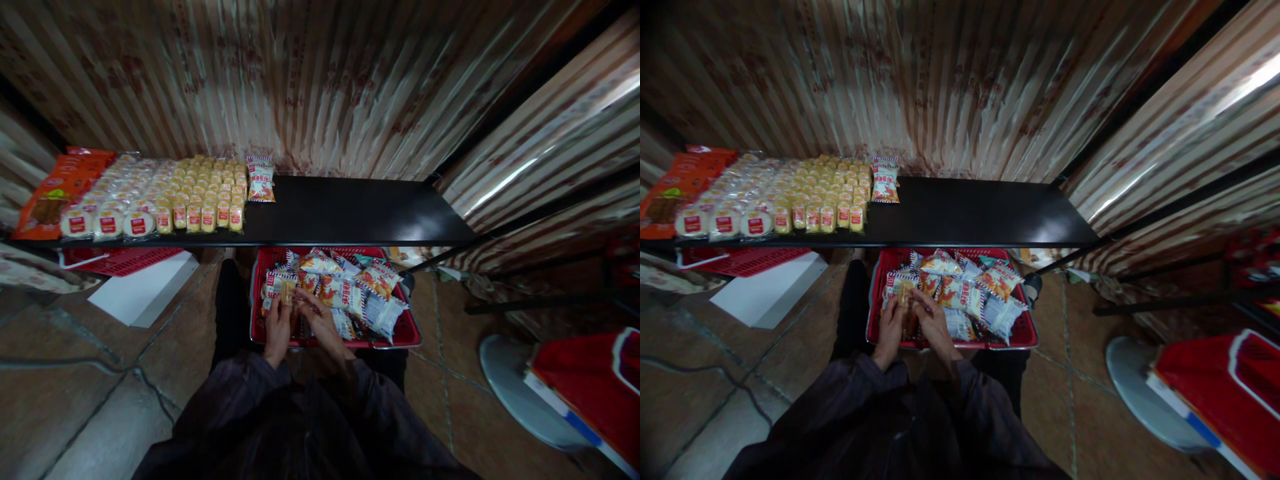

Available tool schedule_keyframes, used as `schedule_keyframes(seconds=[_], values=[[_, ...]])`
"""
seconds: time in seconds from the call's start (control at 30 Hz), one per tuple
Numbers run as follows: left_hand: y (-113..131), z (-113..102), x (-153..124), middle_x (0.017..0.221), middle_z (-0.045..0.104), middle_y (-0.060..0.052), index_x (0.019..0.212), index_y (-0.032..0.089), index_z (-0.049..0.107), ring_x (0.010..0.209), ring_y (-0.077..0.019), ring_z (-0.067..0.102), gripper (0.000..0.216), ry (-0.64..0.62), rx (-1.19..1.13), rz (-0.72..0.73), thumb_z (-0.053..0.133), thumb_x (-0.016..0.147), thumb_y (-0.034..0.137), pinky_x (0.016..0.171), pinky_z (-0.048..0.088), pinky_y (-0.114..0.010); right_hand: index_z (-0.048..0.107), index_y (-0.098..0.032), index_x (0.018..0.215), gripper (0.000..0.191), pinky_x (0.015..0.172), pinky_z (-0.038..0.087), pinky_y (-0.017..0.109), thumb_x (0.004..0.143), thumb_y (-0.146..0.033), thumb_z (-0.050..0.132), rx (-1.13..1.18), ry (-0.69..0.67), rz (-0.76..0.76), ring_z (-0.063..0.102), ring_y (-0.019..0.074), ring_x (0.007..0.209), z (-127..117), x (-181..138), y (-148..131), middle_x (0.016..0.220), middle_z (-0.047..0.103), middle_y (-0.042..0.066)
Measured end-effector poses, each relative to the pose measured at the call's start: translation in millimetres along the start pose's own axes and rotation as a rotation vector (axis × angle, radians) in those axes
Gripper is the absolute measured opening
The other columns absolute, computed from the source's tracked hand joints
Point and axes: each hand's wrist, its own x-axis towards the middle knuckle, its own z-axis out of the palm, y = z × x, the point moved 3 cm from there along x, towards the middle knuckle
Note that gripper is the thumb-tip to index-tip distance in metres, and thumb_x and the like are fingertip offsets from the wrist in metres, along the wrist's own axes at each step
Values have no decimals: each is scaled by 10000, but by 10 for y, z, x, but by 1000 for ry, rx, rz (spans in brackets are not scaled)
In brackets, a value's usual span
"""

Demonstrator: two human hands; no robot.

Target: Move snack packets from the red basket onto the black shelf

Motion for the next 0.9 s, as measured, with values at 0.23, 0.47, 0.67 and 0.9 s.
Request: schedule_keyframes(seconds=[0.23, 0.47, 0.67, 0.9], values=[[-12, -29, 15, 1003, 701, -92, 973, 140, 670, 858, -196, 658, 335, 57, -479, -214, 555, 768, 379, 670, 516, -274, 702, -256, 1041, 403, 912, 523, 420, 663, -397, 721, 121, 40, 58, 674, 235, 975, 57, -10, 7, 1051, 726, 41], [-43, 10, -3, 644, 656, -16, 855, 111, 638, 474, -115, 573, 370, 92, -691, -445, 649, 675, 435, 444, 396, -215, 707, -253, 1007, 371, 884, 525, 412, 667, -401, 699, 112, 63, 64, 674, 236, 951, 98, -32, -69, 1030, 727, 43], [-14, 58, -13, 536, 622, -8, 823, 117, 615, 378, -120, 545, 344, 48, -765, -563, 649, 705, 438, 396, 361, -216, 705, -232, 1025, 345, 794, 549, 360, 723, -388, 641, 35, 52, 22, 677, 211, 873, 120, -59, -124, 1005, 731, 41], [-19, 54, -22, 663, 677, -29, 845, 125, 648, 485, -112, 595, 209, 82, -806, -573, 608, 753, 308, 465, 432, -210, 713, -242, 1040, 316, 829, 542, 361, 813, -397, 556, -182, 0, -117, 662, 208, 937, 104, -57, -114, 1064, 708, 42]])
